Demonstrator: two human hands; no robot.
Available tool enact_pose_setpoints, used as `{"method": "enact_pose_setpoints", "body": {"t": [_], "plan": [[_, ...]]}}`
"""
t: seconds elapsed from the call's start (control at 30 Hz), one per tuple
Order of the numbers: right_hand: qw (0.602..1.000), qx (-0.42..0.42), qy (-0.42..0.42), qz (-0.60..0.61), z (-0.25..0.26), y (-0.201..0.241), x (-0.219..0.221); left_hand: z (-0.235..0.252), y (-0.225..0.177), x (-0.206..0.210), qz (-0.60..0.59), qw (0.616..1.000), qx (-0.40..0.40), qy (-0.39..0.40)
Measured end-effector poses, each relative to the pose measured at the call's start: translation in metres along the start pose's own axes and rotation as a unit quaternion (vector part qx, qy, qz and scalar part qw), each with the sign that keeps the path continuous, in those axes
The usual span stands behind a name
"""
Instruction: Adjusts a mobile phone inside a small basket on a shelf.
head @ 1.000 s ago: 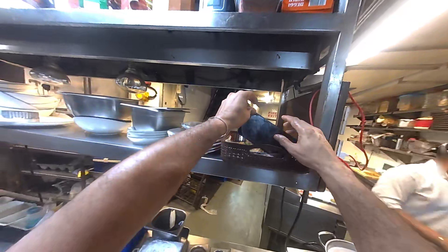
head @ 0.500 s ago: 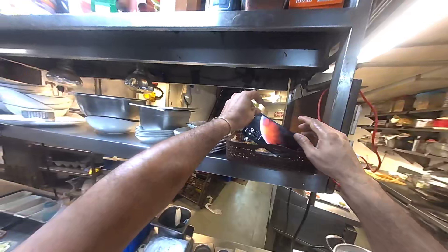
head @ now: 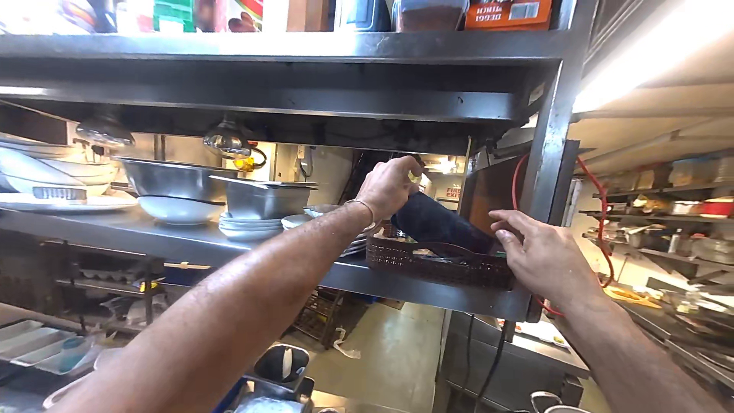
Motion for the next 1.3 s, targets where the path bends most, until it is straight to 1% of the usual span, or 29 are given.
{"method": "enact_pose_setpoints", "body": {"t": [0.13, 0.23, 0.33, 0.47, 0.67, 0.77, 0.83, 0.97, 1.07, 1.2, 1.3], "plan": [[0.993, 0.07, 0.077, -0.055, 0.008, -0.005, 0.009, -0.003, 0.0, 0.001, -0.024, 1.0, 0.003, -0.013], [0.987, 0.09, 0.117, -0.061, 0.009, -0.004, 0.016, -0.007, 0.002, 0.0, -0.024, 1.0, 0.003, -0.016], [0.987, 0.084, 0.121, -0.061, 0.011, -0.004, 0.02, -0.01, 0.004, 0.001, -0.02, 1.0, 0.005, -0.017], [0.99, 0.071, 0.115, -0.031, 0.02, 0.002, 0.021, -0.011, 0.011, 0.005, -0.023, 0.999, -0.015, -0.019], [0.984, 0.085, 0.154, -0.034, 0.031, 0.001, 0.035, -0.013, 0.012, 0.007, -0.029, 0.999, -0.034, -0.021], [0.986, 0.076, 0.145, -0.02, 0.03, 0.005, 0.033, -0.014, 0.013, 0.006, -0.031, 0.998, -0.042, -0.02], [0.986, 0.076, 0.15, -0.021, 0.03, 0.004, 0.034, -0.013, 0.012, 0.006, -0.034, 0.998, -0.038, -0.021], [0.988, 0.076, 0.133, 0.008, 0.031, 0.002, 0.026, -0.012, 0.011, 0.005, -0.039, 0.999, -0.031, -0.02], [0.986, 0.08, 0.144, 0.0, 0.03, -0.003, 0.02, -0.012, 0.012, 0.006, -0.041, 0.998, -0.029, -0.028], [0.975, 0.112, 0.186, -0.056, 0.027, -0.008, 0.015, -0.013, 0.014, 0.006, -0.044, 0.998, -0.032, -0.029], [0.971, 0.127, 0.191, -0.06, 0.027, -0.008, 0.016, -0.015, 0.014, 0.005, -0.049, 0.998, -0.034, -0.036]]}}
Point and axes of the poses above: each hand's wrist, its own z-axis towards the middle knuckle, its own x-axis out of the palm, y = z × x, the point moved 9 cm from there along z, towards the middle knuckle, and after that the axes turned 9 degrees about x, right-handed, at the moved point
